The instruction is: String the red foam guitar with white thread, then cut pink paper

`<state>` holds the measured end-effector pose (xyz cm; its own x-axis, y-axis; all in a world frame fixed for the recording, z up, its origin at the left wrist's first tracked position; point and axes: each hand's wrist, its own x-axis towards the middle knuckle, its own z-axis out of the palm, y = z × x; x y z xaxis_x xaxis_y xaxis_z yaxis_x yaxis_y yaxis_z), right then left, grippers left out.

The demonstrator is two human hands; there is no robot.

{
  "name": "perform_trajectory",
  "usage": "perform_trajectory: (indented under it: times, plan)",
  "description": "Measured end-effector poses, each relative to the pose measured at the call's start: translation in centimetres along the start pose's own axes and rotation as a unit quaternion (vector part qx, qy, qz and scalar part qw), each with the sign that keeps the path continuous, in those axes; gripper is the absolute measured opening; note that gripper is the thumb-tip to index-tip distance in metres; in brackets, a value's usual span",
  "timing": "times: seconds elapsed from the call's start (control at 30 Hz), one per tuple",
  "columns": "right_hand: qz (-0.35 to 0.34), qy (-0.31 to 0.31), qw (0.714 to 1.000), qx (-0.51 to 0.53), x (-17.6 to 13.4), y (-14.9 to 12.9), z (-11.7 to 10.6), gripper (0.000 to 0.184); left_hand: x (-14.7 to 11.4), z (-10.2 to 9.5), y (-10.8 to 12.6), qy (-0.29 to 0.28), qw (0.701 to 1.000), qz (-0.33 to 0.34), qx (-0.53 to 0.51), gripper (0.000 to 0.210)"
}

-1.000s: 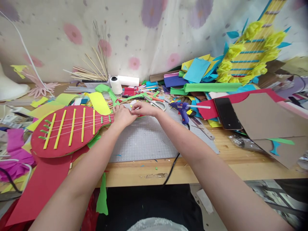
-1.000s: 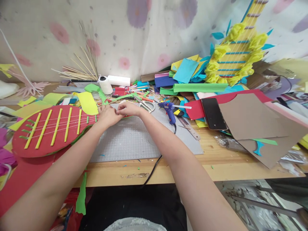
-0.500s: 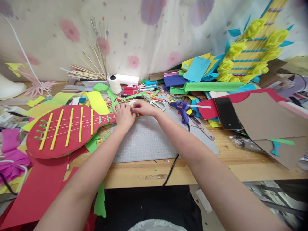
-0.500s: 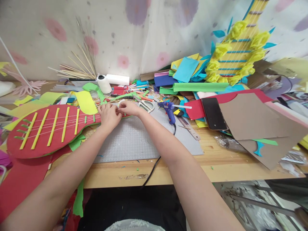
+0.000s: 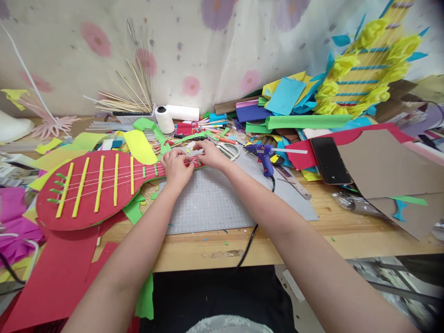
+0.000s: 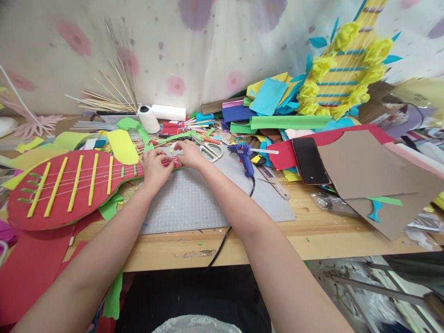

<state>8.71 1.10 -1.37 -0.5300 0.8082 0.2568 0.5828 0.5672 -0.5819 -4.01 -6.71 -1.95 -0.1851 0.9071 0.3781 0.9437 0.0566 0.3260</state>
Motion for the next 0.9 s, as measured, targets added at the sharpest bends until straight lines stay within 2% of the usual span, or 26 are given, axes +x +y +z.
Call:
perform_trajectory:
  times: [0.07,0.13,0.27,0.47,0.73,0.9]
  plan:
    - [-0.019,0.045,0.999,0.005,-1.0,0.0,-0.1,0.026,0.3,0.0,-0.1,-0.02,0.999,-0.022,-0.016,0.017]
    - [-0.034,0.064,0.997,0.014,-2.0,-0.1,-0.1,0.019,0.7,0.0,-0.2,-0.041,0.998,-0.037,-0.029,0.018]
    - [-0.04,0.068,0.997,0.023,-3.3,-0.2,0.4,0.006,1.5,-0.1,-0.5,-0.081,0.994,-0.047,-0.06,0.017]
    - [-0.018,0.074,0.997,0.007,-3.4,0.2,1.4,0.003,2.3,-0.3,-0.6,-0.145,0.985,-0.053,-0.083,0.019]
    - [-0.062,0.088,0.994,-0.016,-3.8,-0.2,1.1,0.004,2.5,-0.1,-0.7,-0.149,0.981,-0.07,-0.1,0.016]
    - [-0.057,0.087,0.994,-0.02,-3.6,-0.2,1.2,0.008,2.4,0.1,-0.8,-0.129,0.985,-0.064,-0.097,0.021]
